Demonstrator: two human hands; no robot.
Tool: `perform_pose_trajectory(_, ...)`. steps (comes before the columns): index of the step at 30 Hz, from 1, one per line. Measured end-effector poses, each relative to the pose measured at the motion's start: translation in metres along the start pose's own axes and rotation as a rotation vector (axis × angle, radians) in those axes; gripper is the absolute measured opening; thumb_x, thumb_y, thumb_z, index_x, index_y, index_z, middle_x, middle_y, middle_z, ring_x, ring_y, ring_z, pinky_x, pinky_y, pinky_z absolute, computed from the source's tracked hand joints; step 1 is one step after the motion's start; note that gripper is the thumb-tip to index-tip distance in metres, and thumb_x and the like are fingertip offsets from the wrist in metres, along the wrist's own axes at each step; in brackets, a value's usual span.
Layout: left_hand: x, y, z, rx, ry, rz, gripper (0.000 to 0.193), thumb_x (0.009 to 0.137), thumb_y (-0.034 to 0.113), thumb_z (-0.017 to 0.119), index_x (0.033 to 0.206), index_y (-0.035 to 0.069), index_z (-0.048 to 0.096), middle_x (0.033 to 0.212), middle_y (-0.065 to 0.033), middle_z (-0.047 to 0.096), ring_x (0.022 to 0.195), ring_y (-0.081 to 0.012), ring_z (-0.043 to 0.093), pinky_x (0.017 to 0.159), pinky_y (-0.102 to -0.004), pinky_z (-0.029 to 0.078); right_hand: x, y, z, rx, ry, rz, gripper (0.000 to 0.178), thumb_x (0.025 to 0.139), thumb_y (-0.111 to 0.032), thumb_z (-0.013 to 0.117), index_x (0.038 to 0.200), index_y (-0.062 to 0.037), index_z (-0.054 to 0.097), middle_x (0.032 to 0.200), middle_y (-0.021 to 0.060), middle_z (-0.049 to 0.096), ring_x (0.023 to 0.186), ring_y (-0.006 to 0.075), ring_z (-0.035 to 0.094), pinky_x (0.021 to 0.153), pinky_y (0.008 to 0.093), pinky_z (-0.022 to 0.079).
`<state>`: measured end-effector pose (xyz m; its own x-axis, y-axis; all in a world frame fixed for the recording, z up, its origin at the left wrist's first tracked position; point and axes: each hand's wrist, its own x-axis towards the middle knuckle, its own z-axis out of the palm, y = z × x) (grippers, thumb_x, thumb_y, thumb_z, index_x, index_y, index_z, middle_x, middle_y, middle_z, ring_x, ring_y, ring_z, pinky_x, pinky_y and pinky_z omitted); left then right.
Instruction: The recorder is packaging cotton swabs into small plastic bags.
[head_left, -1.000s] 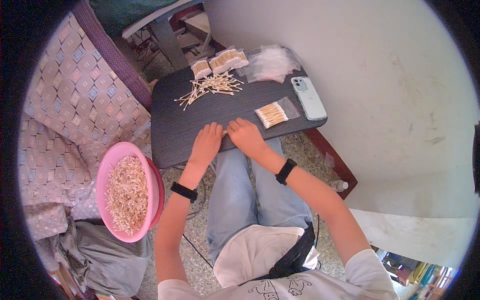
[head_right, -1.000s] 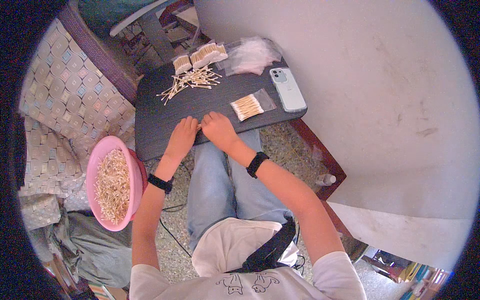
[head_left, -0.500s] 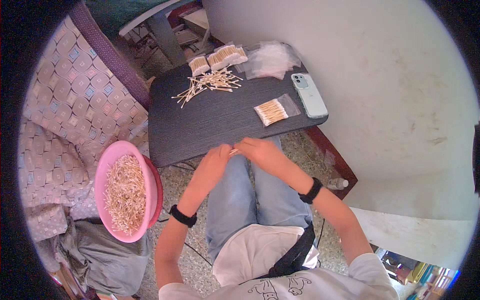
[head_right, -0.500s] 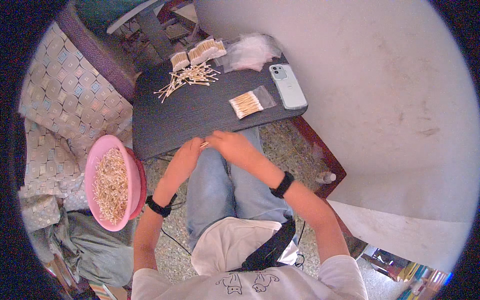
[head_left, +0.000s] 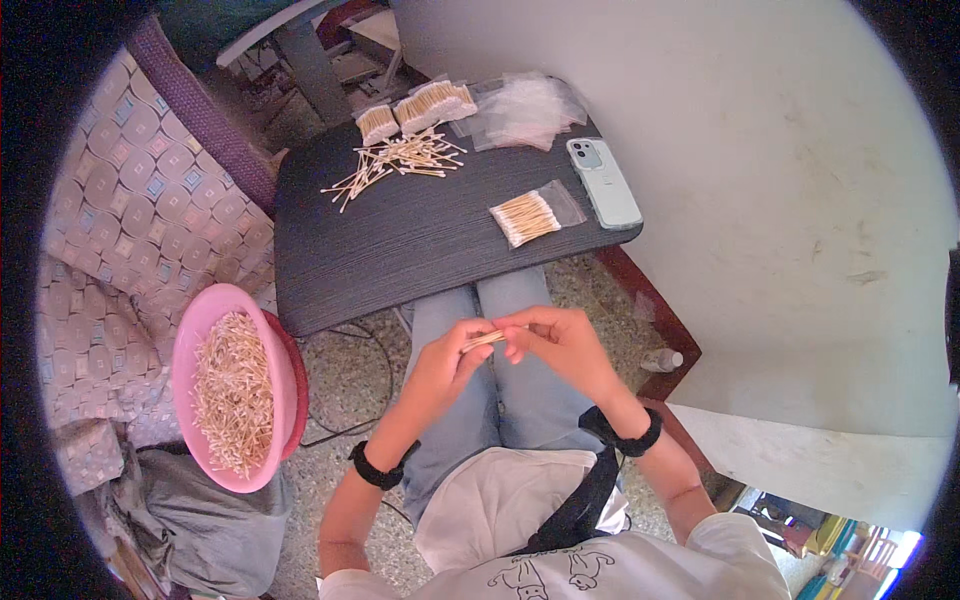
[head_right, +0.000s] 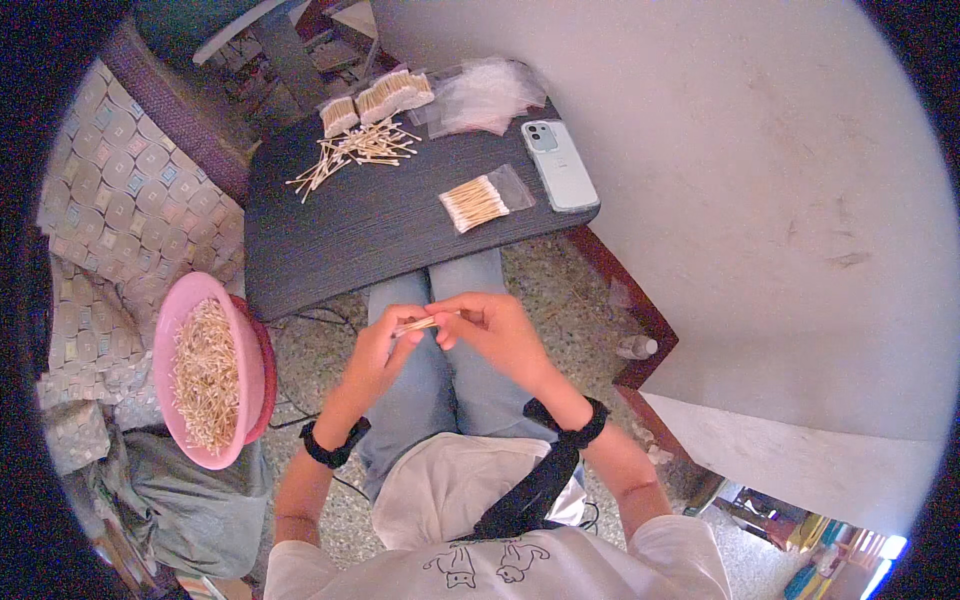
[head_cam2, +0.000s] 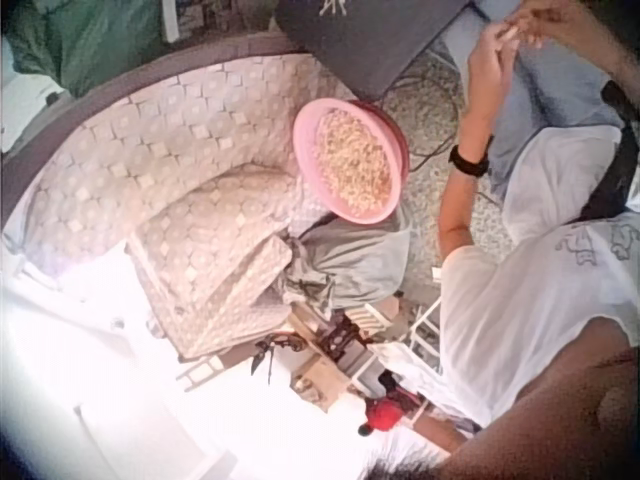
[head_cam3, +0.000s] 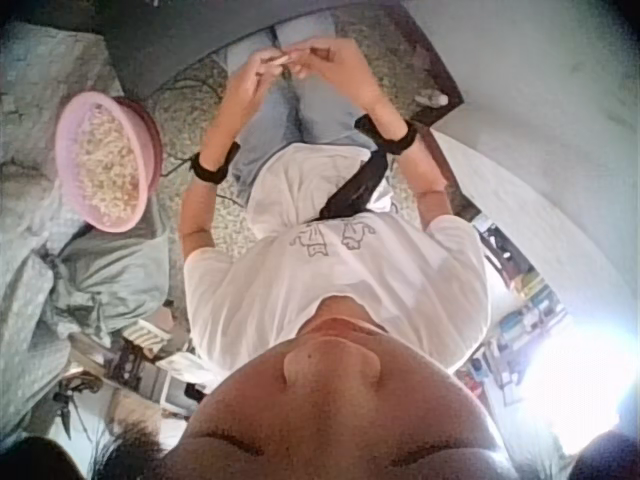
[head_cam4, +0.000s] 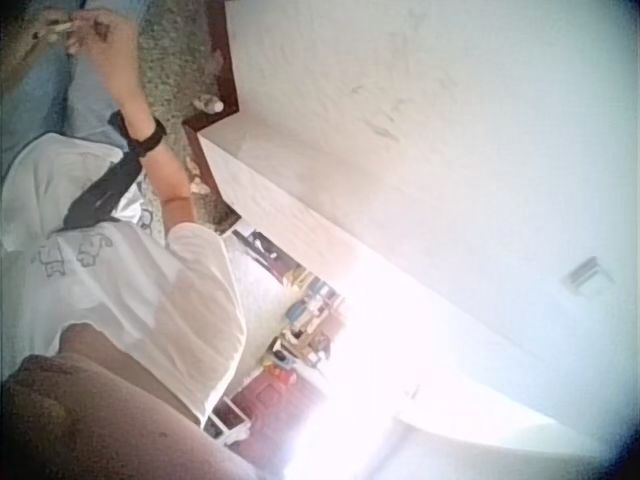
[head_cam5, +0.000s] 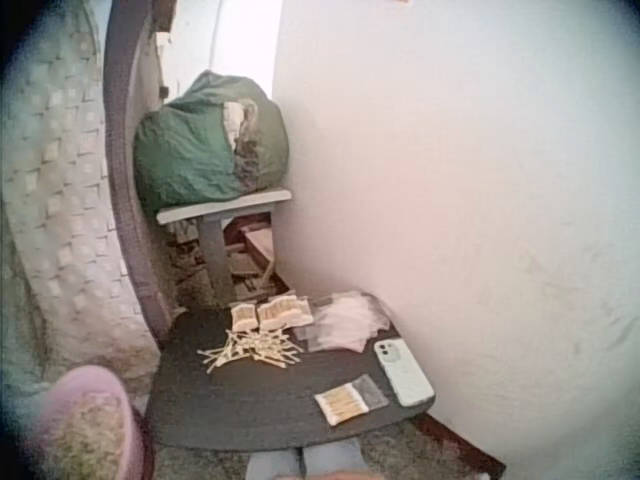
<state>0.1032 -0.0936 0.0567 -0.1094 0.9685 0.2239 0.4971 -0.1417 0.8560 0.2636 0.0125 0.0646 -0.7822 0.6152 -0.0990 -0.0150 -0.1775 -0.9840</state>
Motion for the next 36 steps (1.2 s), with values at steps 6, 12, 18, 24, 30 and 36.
perform_pose_trajectory(6,0.000,0.000,0.005,-0.413,0.054,-0.241,0.018,0.096,0.017,0.051,0.106,0.002,0.058,0.076,-0.0036,0.061,0.066,-0.0074,0.057,0.058,-0.0227,0.045,-0.011,-0.006,0.002,-0.263,0.056,-0.084,0.019,0.089,-0.007,0.060,0.106,0.0011,0.065,0.089,0.0098,0.067,0.078,0.0140,0.064,0.070,0.0265,0.051)
perform_pose_trajectory(12,0.003,-0.006,0.007,-0.445,-0.030,-0.235,0.020,0.096,0.016,0.052,0.107,0.000,0.058,0.077,-0.0043,0.061,0.070,-0.0105,0.059,0.064,-0.0240,0.048,-0.008,-0.004,0.000,-0.798,0.081,-0.416,0.014,0.084,-0.004,0.061,0.097,0.0010,0.065,0.084,0.0161,0.063,0.073,0.0277,0.062,0.066,0.0355,0.049)
perform_pose_trajectory(18,0.000,-0.019,0.008,-0.394,0.224,-0.184,0.022,0.093,0.011,0.055,0.112,0.001,0.057,0.085,-0.0073,0.064,0.083,-0.0151,0.063,0.079,-0.0285,0.048,0.037,0.007,-0.069,-1.007,0.503,-0.578,0.014,0.086,-0.006,0.058,0.096,0.0017,0.065,0.080,0.0184,0.062,0.073,0.0326,0.061,0.064,0.0386,0.048)
perform_pose_trajectory(24,0.004,-0.024,0.004,-0.202,0.040,-0.151,0.019,0.089,0.010,0.058,0.105,0.002,0.062,0.090,-0.0101,0.067,0.082,-0.0172,0.065,0.076,-0.0290,0.050,0.070,0.013,-0.103,-1.101,0.615,-0.379,0.013,0.087,-0.009,0.055,0.090,-0.0006,0.064,0.077,0.0204,0.060,0.071,0.0385,0.060,0.063,0.0447,0.048)
perform_pose_trajectory(30,0.025,-0.021,0.022,-0.010,0.186,-0.084,0.016,0.083,0.012,0.064,0.098,0.007,0.063,0.086,-0.0082,0.065,0.079,-0.0201,0.065,0.071,-0.0293,0.049,0.043,0.031,-0.074,-1.225,0.552,-0.223,0.016,0.087,-0.009,0.058,0.095,0.0022,0.066,0.081,0.0234,0.062,0.073,0.0392,0.061,0.063,0.0407,0.048)
perform_pose_trajectory(36,0.065,-0.019,0.047,0.218,0.186,-0.054,0.027,0.079,0.017,0.069,0.102,0.006,0.061,0.082,-0.0066,0.063,0.073,-0.0206,0.064,0.067,-0.0322,0.050,0.021,0.014,-0.053,-0.824,0.513,-0.244,0.017,0.087,-0.012,0.057,0.096,-0.0010,0.066,0.079,0.0207,0.063,0.070,0.0351,0.062,0.060,0.0381,0.048)
